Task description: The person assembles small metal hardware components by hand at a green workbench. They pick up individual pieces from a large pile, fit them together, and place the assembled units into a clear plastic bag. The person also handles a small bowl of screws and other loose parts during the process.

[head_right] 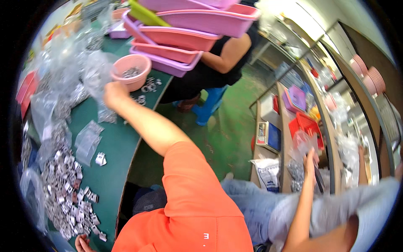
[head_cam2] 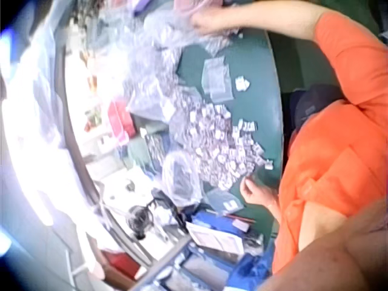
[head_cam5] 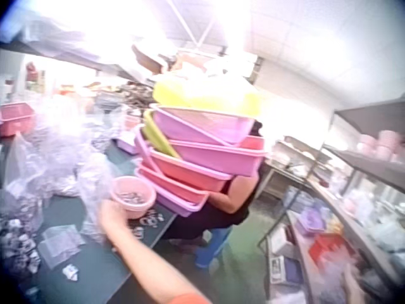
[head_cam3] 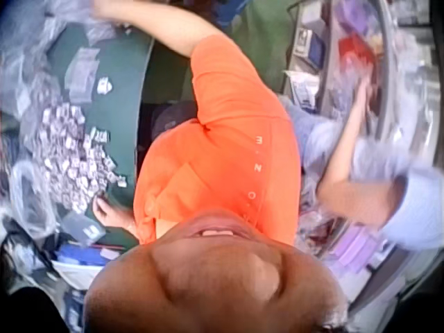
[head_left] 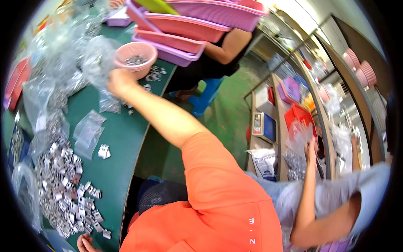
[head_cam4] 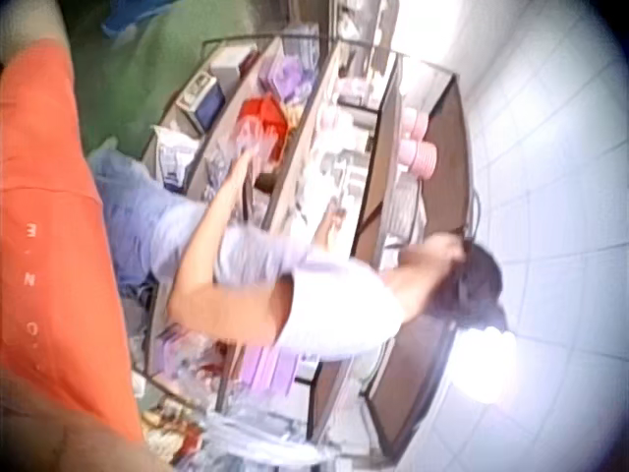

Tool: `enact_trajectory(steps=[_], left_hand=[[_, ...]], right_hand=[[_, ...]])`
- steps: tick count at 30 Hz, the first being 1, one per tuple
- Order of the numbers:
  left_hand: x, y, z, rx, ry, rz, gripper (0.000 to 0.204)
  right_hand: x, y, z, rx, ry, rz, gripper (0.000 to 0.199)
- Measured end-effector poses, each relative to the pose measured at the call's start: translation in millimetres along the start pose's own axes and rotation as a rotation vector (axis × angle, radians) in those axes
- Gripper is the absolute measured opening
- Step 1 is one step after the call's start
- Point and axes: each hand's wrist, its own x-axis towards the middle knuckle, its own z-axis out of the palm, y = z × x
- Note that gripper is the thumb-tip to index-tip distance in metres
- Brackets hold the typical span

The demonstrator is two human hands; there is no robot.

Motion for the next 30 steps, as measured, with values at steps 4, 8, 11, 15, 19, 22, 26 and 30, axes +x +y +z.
enact_trajectory(steps=[4,8,11,15,19,22,26,30], left_hand=[[21.6,1.6,14.6,0.090,-0.135,0.020,0.019],[31.9,-2.6,16.4,0.115,-0.189,0.055,0.022],[20.3,13.9,29.9,0.194,-0.018,0.086,0.014],[15.2,2.9,15.7,0.067,-0.119,0.053,0.007],[8.1,8.7,9.1,-0.048,-0.151,0.121,0.007],[1.8,5.1,3.9,-0.091,-0.135,0.121,0.007],[0.1,0.1,2.6,-0.052,-0.124,0.106,0.008],[3.7,-1.5,3.6,-0.064,-0.107,0.127,0.008]], right_hand=[[-38.3,-31.1,28.6,0.117,0.149,-0.317,0.012],[-88.7,-78.0,53.2,0.125,-0.342,-0.248,0.058],[-91.4,-102.9,53.3,-0.216,-0.476,-0.283,0.080],[-75.2,-100.1,67.0,-0.229,-0.374,-0.340,0.036],[-57.0,-80.9,46.4,-0.180,-0.267,-0.290,0.023],[-37.5,-56.0,34.6,0.239,-0.224,-0.092,0.028],[-26.2,-30.6,10.0,0.614,-0.091,0.030,0.026],[5.3,-12.1,-62.1,0.811,0.267,-0.052,0.016]])
